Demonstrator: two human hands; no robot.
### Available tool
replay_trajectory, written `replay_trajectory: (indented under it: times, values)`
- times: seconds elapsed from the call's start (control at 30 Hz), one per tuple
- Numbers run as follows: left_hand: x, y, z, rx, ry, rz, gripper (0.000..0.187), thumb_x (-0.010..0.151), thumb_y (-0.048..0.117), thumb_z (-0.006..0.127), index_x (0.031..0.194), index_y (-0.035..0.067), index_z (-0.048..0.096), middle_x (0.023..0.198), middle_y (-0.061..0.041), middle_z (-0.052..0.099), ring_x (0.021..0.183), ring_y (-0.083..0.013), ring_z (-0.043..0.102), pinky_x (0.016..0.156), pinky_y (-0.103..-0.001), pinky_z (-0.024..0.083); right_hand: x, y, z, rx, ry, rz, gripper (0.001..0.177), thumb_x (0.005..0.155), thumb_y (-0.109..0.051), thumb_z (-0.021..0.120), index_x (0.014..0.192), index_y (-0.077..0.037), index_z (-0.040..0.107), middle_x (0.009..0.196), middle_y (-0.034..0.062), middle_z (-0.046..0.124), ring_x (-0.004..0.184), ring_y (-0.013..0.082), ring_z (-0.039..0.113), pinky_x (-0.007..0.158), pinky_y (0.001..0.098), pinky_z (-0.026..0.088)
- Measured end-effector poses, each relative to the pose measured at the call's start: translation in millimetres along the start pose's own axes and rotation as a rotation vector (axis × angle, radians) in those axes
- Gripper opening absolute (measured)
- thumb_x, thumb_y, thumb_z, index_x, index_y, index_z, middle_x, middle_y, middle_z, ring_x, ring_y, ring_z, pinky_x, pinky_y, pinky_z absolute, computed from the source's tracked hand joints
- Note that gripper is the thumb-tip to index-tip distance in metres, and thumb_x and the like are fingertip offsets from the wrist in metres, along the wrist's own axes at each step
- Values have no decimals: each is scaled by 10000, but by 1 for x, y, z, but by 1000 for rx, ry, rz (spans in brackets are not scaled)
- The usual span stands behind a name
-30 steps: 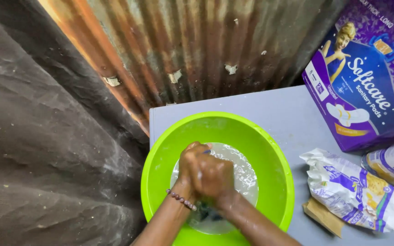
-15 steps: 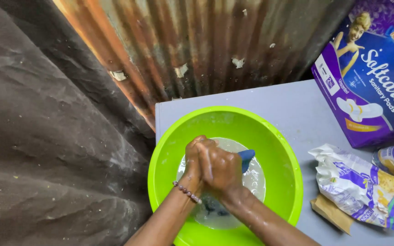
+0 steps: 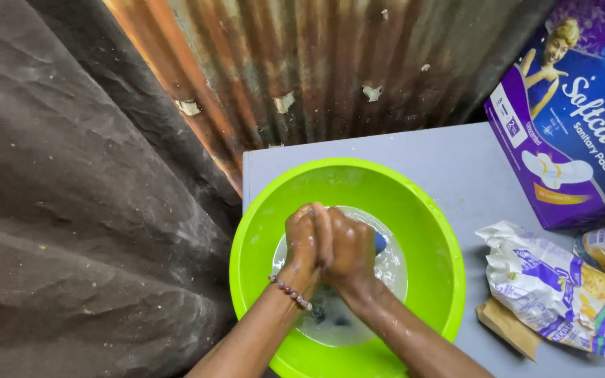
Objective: Hand washing a blue cloth in a basin of water and then using it to wipe a surface.
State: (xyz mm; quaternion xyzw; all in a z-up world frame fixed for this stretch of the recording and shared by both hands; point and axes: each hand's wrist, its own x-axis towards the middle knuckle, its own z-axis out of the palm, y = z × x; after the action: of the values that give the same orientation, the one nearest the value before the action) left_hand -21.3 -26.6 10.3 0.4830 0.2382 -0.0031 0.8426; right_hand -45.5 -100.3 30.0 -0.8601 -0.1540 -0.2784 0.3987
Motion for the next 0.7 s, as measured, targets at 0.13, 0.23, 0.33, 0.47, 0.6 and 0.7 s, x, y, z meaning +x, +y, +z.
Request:
replay_trajectory:
  times: [0.13,0.23,0.33,0.47,0.6,0.7]
  values:
    - [-30,13,6,-18,-16,28,310,1006,24,561,729,135,478,567,14,385,467,-93,410,532,-230,396,2,8,-6,-41,-41,1,542,1200,-323,569,705,-110,634,560,223,658,599,490,732,523,545,533]
    - [-22,6,8,-98,-33,72,257,902,-11,662,722,120,534,587,-50,498,504,-154,490,494,-309,426,23,17,-24,31,-66,121,596,1234,-329,531,743,-9,643,638,332,656,677,618,666,575,633,479]
    - [-37,34,13,-31,-204,111,289,939,106,780,706,103,609,630,-32,527,584,-122,498,549,-271,432,39,50,-24,172,-81,243,606,1231,-370,572,746,-10,622,631,246,595,686,433,575,597,534,456]
    - [-36,64,-16,595,-538,264,508,772,379,1042,1127,84,830,780,-3,685,731,-100,597,705,-250,506,59,54,-53,496,-124,494,550,1197,-407,670,738,-106,645,579,-32,457,588,121,407,540,302,349]
    - [-13,63,-31,657,-586,377,244,916,301,947,826,115,817,704,26,658,722,-84,557,645,-260,453,59,43,-87,752,-309,436,260,1012,-240,869,977,-19,737,689,-34,548,653,81,512,597,226,399]
    - [14,64,-36,613,-539,429,287,992,305,914,805,119,801,724,52,655,761,-71,521,665,-246,431,50,63,-94,563,-554,454,417,811,-23,970,1199,49,836,983,157,798,921,260,685,840,399,601]
